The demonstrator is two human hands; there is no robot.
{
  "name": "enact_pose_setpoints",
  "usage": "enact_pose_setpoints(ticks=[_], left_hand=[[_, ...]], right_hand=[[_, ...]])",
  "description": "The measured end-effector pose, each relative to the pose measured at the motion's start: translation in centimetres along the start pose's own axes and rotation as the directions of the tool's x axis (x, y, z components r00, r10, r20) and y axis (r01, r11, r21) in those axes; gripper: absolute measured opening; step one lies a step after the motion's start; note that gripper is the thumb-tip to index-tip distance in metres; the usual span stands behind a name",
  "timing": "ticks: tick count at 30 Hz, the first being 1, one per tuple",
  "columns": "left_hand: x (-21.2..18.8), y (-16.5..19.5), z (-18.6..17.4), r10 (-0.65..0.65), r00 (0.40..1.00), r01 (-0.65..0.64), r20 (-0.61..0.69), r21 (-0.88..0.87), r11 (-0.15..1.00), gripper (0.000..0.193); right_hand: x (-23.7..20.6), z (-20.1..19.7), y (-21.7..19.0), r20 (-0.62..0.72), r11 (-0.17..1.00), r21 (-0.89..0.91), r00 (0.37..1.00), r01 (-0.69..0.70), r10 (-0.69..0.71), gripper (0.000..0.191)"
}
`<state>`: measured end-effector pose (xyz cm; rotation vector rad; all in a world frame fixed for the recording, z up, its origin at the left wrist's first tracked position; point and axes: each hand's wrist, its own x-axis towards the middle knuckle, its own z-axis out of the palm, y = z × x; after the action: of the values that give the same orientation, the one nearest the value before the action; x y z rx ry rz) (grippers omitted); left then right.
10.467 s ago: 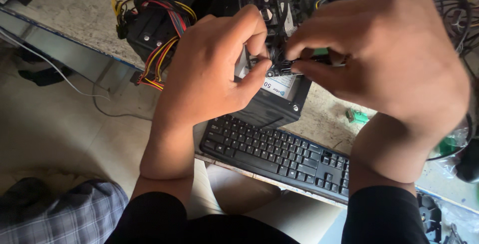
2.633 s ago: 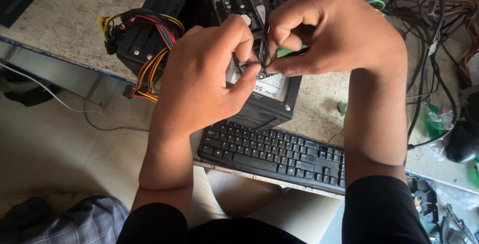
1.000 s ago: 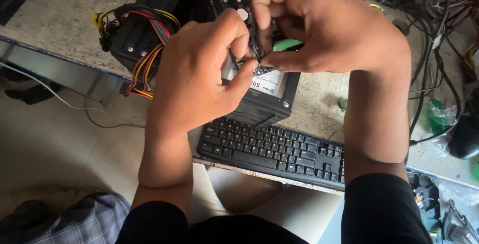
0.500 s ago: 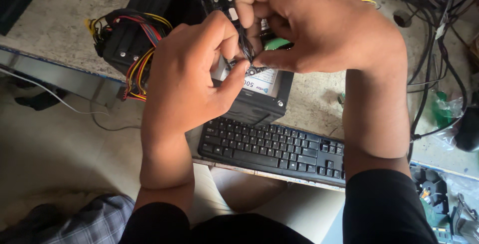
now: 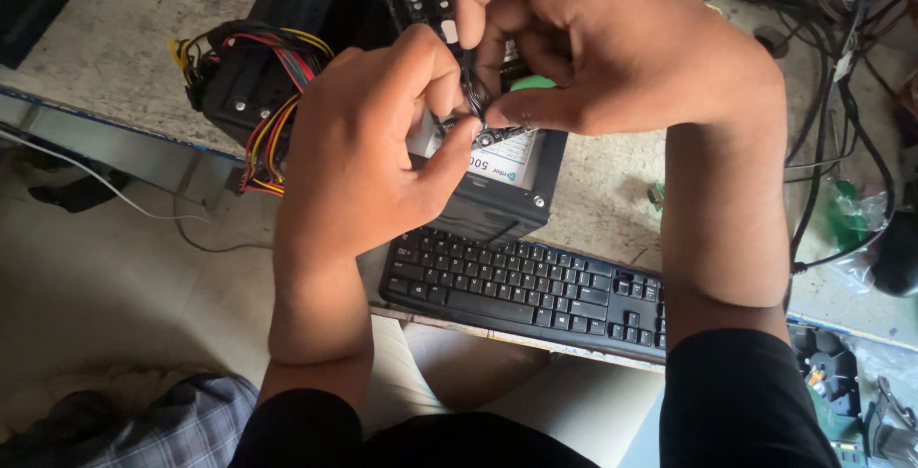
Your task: The person connects a ribbon cable to a motherboard, then places the motherboard into a computer case. They handle the motherboard, ribbon cable, and case, and briefly unwrap a small plastic-wrapped item.
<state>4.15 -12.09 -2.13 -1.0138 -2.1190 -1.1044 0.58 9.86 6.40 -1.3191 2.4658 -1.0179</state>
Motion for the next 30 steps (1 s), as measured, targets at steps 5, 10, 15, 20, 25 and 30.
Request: enact_pose_setpoints(ticks=[5,10,15,20,25,30], left_hand=[[-0.1,-0.3,-0.2,0.037,0.999,-0.037,-0.014,0.003,0.999,0.032],[-0.1,-0.3,-0.2,0.036,0.999,-0.037,-0.03,-0.011,0.999,0.032],[-0.2,-0.3,-0.2,0.02,1.0,-0.02,-0.013,-0.002,1.0,0.032],[-0.2,-0.3,0.1,0.012,1.0,-0.012,-0.011,0.004,1.0,0.034],[0.0,-0.3,0.1,0.007,1.0,-0.007,0.005,0.003,1.0,0.033],[0.0,-0.3,0.1,0.016,1.0,-0.016,0.001,0.023,1.0,0.032]], right_hand=[[0.3,0.5,0.1,-0.048,0.999,-0.047,0.999,-0.025,0.023,0.043],[0.3,0.6,0.2,-0.038,0.998,-0.026,0.998,-0.053,0.052,0.041],[0.1,0.8,0.2,-0.063,0.998,-0.039,0.997,-0.052,0.049,0.04],[0.2,0.8,0.1,-0.076,0.99,-0.144,0.997,0.0,-0.011,0.038],[0.1,0.0,0.1,-0.006,0.995,-0.1,1.0,-0.007,0.007,0.041],[0.1,-0.3,0.4,0.022,0.996,-0.09,1.0,0.022,-0.02,0.052]])
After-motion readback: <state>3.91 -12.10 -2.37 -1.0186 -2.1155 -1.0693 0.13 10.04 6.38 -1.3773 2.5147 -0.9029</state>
